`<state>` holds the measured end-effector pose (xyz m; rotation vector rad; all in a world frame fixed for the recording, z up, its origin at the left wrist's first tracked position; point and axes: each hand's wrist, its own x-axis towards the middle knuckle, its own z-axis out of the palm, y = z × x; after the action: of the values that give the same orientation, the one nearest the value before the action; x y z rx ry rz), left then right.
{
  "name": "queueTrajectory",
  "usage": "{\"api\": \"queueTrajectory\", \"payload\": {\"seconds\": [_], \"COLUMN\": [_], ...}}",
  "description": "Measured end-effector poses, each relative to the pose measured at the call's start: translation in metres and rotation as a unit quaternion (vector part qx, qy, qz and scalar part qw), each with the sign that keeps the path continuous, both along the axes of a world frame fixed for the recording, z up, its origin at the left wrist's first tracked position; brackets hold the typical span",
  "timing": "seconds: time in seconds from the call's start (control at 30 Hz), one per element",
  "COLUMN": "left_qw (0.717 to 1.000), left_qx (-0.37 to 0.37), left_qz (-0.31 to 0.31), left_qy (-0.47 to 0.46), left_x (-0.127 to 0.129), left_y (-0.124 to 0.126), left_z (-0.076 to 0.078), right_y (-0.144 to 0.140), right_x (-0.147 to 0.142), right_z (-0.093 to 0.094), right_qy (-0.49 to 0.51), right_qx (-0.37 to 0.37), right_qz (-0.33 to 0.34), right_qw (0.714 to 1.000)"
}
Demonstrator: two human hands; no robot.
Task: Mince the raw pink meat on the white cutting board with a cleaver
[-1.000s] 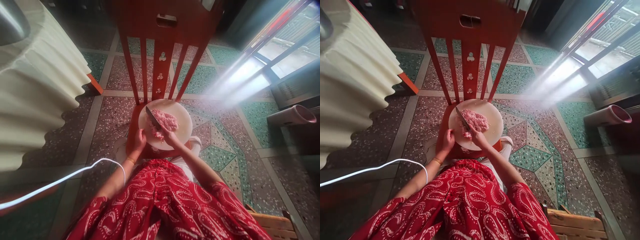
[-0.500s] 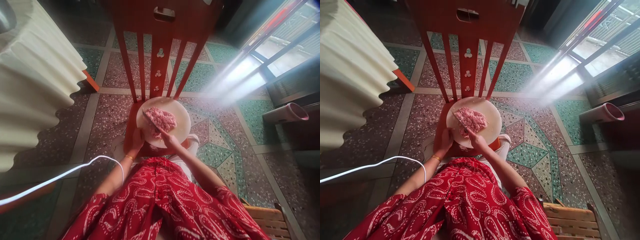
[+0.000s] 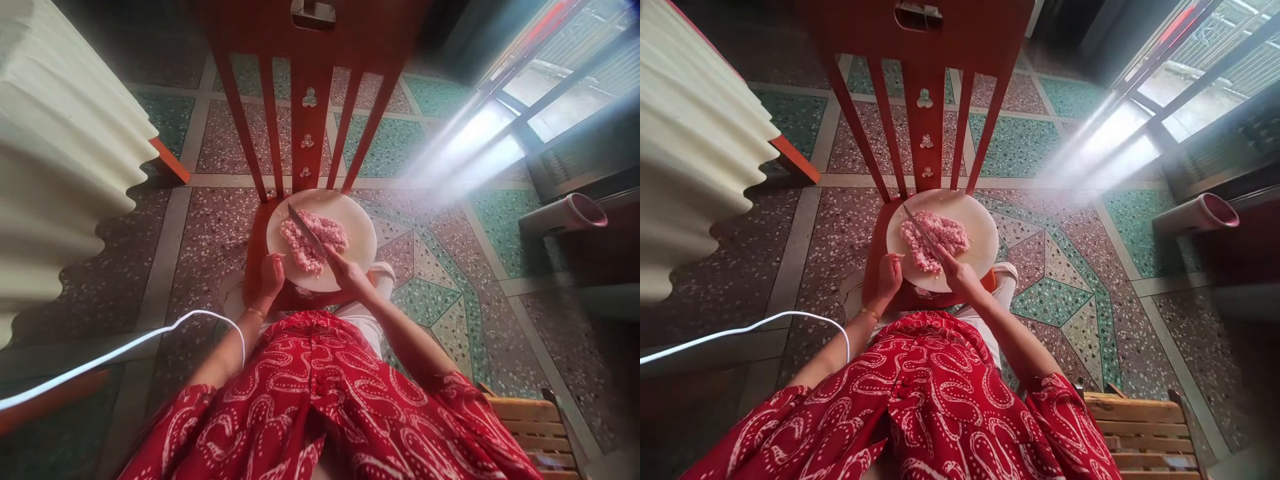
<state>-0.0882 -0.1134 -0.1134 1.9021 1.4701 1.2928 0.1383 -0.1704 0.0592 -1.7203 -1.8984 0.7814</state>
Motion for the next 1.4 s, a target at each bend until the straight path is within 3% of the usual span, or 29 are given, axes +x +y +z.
{"api": "queueTrajectory", "payload": {"seconds": [0.07,0.13,0.2,0.3,0.37,0.57,0.67,0.73,0.8,0.87,0.97,1.03,1.07,1.13,1.27,1.33,1.4], "left_qw": [1.000,0.999,0.999,1.000,0.999,0.999,0.999,0.999,0.999,0.999,0.999,0.999,0.999,0.999,0.999,1.000,1.000], "left_qx": [0.018,0.025,0.021,0.006,-0.006,0.001,0.007,0.001,-0.007,-0.008,-0.001,0.004,0.003,0.000,-0.006,-0.006,-0.003], "left_qz": [0.007,0.010,0.007,0.016,0.017,0.009,0.008,0.013,0.018,0.011,0.000,0.007,0.011,0.015,0.008,0.003,0.003], "left_qy": [0.015,0.024,0.025,0.025,0.028,0.032,0.036,0.040,0.039,0.036,0.034,0.033,0.034,0.037,0.032,0.026,0.023], "left_x": [0.001,0.001,0.001,-0.001,-0.001,0.001,0.000,-0.001,-0.002,-0.002,0.000,0.001,0.001,0.002,0.000,-0.001,-0.001], "left_y": [0.001,0.002,0.002,0.001,0.001,0.004,0.004,0.003,0.002,0.002,0.003,0.004,0.004,0.004,0.005,0.005,0.005], "left_z": [-0.002,-0.003,-0.004,-0.003,0.000,0.001,-0.002,-0.002,-0.001,0.002,0.004,0.003,0.003,0.002,0.004,0.005,0.006], "right_y": [-0.004,-0.006,-0.007,-0.005,-0.005,-0.008,-0.004,0.000,0.003,0.003,-0.003,-0.003,-0.001,0.006,0.021,0.022,0.016], "right_x": [0.001,0.000,-0.001,0.000,0.003,0.009,0.005,0.004,0.006,0.011,0.021,0.025,0.025,0.024,0.021,0.024,0.028], "right_z": [0.025,0.033,0.019,-0.017,-0.022,0.035,0.015,-0.011,-0.024,-0.013,0.029,0.045,0.044,0.026,-0.021,-0.020,-0.002], "right_qy": [0.034,0.054,0.044,-0.012,-0.021,0.046,0.039,0.010,-0.009,0.010,0.056,0.064,0.065,0.060,0.017,0.008,0.018], "right_qx": [0.074,0.131,0.127,-0.006,-0.048,0.129,0.127,0.030,-0.057,-0.048,0.070,0.138,0.159,0.151,-0.034,-0.065,-0.018], "right_qz": [0.003,-0.005,-0.017,-0.031,-0.029,-0.055,-0.078,-0.070,-0.064,-0.065,-0.071,-0.088,-0.098,-0.111,-0.116,-0.098,-0.081], "right_qw": [0.997,0.990,0.991,0.999,0.998,0.989,0.988,0.997,0.996,0.997,0.993,0.984,0.980,0.980,0.993,0.993,0.996]}}
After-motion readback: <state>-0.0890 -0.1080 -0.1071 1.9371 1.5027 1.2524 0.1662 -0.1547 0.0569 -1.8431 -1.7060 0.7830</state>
